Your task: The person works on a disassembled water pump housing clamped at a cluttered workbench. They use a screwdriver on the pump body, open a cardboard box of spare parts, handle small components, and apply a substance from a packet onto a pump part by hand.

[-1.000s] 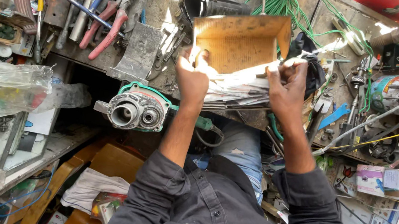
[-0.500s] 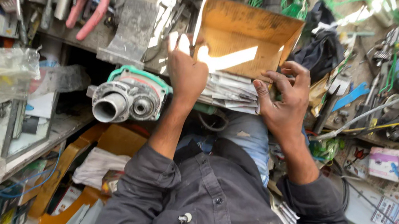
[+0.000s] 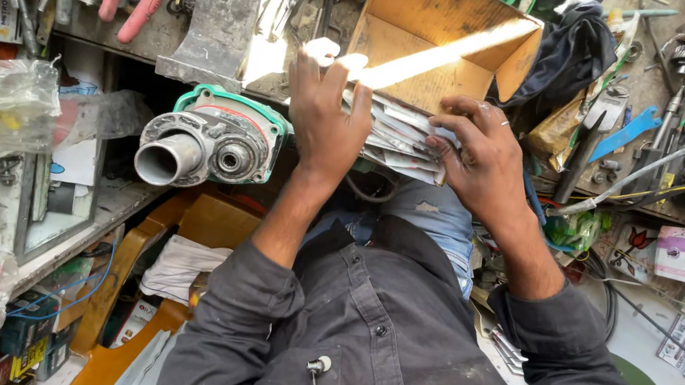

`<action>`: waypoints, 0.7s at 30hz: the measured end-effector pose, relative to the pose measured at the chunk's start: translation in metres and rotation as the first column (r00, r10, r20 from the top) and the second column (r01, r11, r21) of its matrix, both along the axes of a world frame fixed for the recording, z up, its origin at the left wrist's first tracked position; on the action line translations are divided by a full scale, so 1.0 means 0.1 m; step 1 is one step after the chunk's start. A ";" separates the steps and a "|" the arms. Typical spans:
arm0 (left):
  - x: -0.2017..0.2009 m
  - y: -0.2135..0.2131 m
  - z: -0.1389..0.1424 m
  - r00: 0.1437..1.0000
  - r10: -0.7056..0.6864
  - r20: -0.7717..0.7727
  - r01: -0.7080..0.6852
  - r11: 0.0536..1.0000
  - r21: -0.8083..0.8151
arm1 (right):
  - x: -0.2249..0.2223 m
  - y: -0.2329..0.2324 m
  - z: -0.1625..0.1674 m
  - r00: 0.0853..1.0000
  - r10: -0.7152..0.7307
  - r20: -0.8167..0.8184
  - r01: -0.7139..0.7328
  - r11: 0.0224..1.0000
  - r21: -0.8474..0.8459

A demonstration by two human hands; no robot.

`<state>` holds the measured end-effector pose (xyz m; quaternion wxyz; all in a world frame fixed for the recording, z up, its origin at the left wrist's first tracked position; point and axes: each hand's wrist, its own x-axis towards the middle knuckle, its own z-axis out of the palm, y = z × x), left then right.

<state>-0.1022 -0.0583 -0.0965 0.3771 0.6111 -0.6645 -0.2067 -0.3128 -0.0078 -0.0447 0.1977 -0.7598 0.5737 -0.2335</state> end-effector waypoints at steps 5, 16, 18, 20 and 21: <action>0.11 0.36 0.21 0.991 -0.133 -0.021 0.130 0.986 -0.105 | -0.02 0.04 -0.02 0.999 -0.029 0.046 0.031 0.999 -0.024; 0.23 0.44 0.23 0.920 -0.368 0.136 0.379 0.923 -0.064 | -0.04 0.05 -0.02 0.999 0.035 0.009 -0.035 0.999 -0.017; 0.23 0.44 0.23 0.927 -0.352 0.131 0.363 0.930 -0.066 | -0.02 0.06 -0.01 0.999 0.043 -0.012 -0.043 0.999 -0.027; 0.24 0.43 0.21 0.929 -0.344 0.135 0.354 0.933 -0.064 | -0.01 0.05 -0.01 0.999 0.037 -0.019 -0.038 0.999 -0.034; 0.24 0.43 0.20 0.929 -0.343 0.138 0.353 0.934 -0.055 | 0.00 0.06 -0.01 0.999 0.030 -0.017 -0.030 0.999 -0.029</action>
